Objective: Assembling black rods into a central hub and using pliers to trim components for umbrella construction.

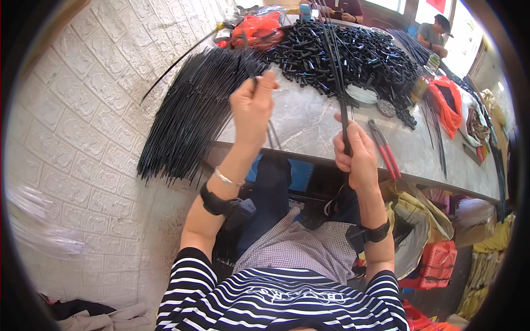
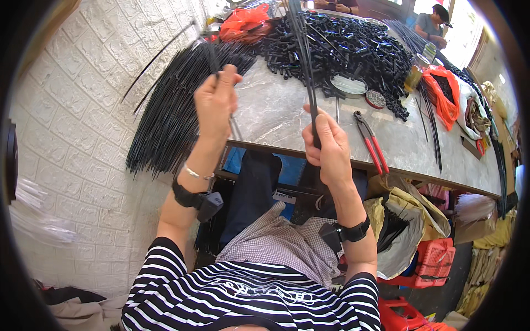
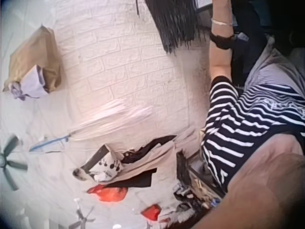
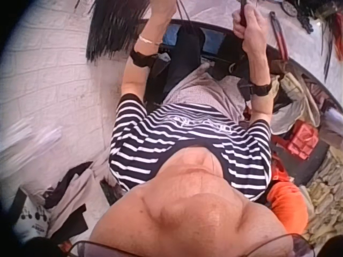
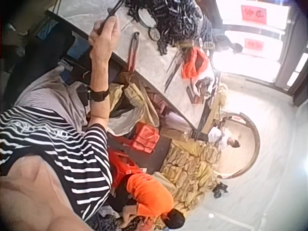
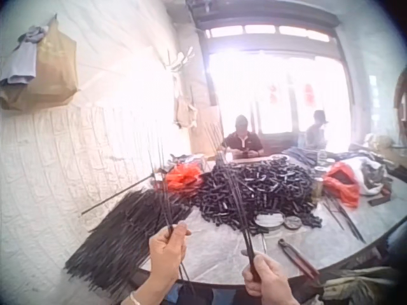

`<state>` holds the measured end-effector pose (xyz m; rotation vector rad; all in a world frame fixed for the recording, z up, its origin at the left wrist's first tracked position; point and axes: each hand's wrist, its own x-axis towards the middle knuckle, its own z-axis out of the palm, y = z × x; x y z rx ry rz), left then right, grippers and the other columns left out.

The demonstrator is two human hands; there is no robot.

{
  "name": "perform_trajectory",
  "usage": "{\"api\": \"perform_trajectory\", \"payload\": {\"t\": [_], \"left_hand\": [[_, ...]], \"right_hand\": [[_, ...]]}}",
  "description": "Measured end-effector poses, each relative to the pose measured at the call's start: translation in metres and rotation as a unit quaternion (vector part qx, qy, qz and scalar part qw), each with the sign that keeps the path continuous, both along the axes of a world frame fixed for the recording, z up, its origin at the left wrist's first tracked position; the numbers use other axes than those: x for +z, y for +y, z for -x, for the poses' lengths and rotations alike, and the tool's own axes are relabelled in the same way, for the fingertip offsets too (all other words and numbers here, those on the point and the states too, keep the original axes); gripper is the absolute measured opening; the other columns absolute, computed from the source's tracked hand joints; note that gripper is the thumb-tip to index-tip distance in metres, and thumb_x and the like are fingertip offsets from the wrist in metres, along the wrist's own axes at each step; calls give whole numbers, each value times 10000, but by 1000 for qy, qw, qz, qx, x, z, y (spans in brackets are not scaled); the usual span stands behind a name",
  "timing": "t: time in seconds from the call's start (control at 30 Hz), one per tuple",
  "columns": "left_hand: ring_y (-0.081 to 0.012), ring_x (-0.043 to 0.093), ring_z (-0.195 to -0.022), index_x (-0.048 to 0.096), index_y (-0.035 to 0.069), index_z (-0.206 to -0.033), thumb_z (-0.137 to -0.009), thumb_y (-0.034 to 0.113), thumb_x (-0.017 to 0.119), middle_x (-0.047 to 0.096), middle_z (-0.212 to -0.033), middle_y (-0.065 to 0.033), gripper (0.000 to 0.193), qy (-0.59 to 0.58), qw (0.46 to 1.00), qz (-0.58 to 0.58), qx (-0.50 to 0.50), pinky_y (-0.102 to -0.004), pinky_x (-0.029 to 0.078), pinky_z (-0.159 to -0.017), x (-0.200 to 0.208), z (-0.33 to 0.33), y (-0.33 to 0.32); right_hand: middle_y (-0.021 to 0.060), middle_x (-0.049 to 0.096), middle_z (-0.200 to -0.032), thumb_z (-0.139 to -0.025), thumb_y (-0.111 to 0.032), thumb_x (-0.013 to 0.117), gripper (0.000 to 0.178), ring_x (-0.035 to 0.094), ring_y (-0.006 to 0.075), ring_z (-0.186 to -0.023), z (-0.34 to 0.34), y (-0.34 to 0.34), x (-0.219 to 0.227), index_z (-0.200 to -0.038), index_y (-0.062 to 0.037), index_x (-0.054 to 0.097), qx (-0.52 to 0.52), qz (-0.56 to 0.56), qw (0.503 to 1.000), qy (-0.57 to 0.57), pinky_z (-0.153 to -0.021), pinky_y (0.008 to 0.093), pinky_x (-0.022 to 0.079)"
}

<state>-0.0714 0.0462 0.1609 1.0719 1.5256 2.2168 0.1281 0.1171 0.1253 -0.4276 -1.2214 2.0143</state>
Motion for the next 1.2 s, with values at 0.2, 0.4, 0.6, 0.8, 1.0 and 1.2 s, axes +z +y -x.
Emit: {"api": "perform_trajectory", "payload": {"t": [0.2, 0.4, 0.6, 0.8, 1.0, 1.2], "left_hand": [[-10, 389, -428, 649, 47, -807, -900, 309, 651, 488, -548, 52, 279, -112, 987, -41, -105, -192, 230, -379, -24, -32, 30], [-18, 425, -422, 640, 62, -748, -847, 186, 711, 540, -557, 31, 174, -106, 989, -9, -99, -179, 252, -373, -29, -31, 27], [-23, 453, -443, 641, 50, -714, -860, 160, 675, 559, -557, 16, 186, -92, 991, -7, -99, -184, 298, -396, -21, -34, 22], [-33, 459, -403, 633, 59, -684, -868, 176, 665, 568, -528, -5, 221, -38, 996, 21, -76, -184, 299, -364, -23, -34, 20], [-29, 446, -397, 616, 58, -658, -878, 173, 655, 558, -512, -8, 251, -41, 997, 29, -63, -180, 302, -368, -22, -40, 19], [-29, 454, -417, 669, 28, -775, -879, 206, 650, 563, -513, 2, 207, -31, 997, 32, -64, -186, 324, -392, -29, -42, 17]], "right_hand": [[-24, 508, -704, -971, -161, 501, 267, 346, 8, -460, 6, -19, -11, -1169, -1, 579, 21, -37, 997, -68, -387, 172, 239], [-19, 613, -749, -935, -150, 578, 212, 463, -15, -541, 6, -22, -25, -1039, 21, 648, -10, -105, 988, -116, -438, 148, 306], [-25, 585, -734, -959, -181, 553, 232, 439, 1, -516, 6, -20, -26, -1021, 25, 640, -4, -61, 995, -72, -419, 159, 300], [16, 587, -725, -971, -191, 527, 238, 435, 21, -483, 7, -20, -26, -961, 25, 627, 0, -31, 998, -57, -378, 167, 292], [23, 599, -734, -975, -188, 515, 237, 427, 28, -457, 6, -19, -29, -912, 16, 618, -18, -79, 993, -82, -370, 170, 294], [34, 620, -758, -979, -183, 501, 228, 425, 28, -445, 3, -23, -31, -956, 27, 587, -39, -65, 994, -80, -372, 175, 291]]}}
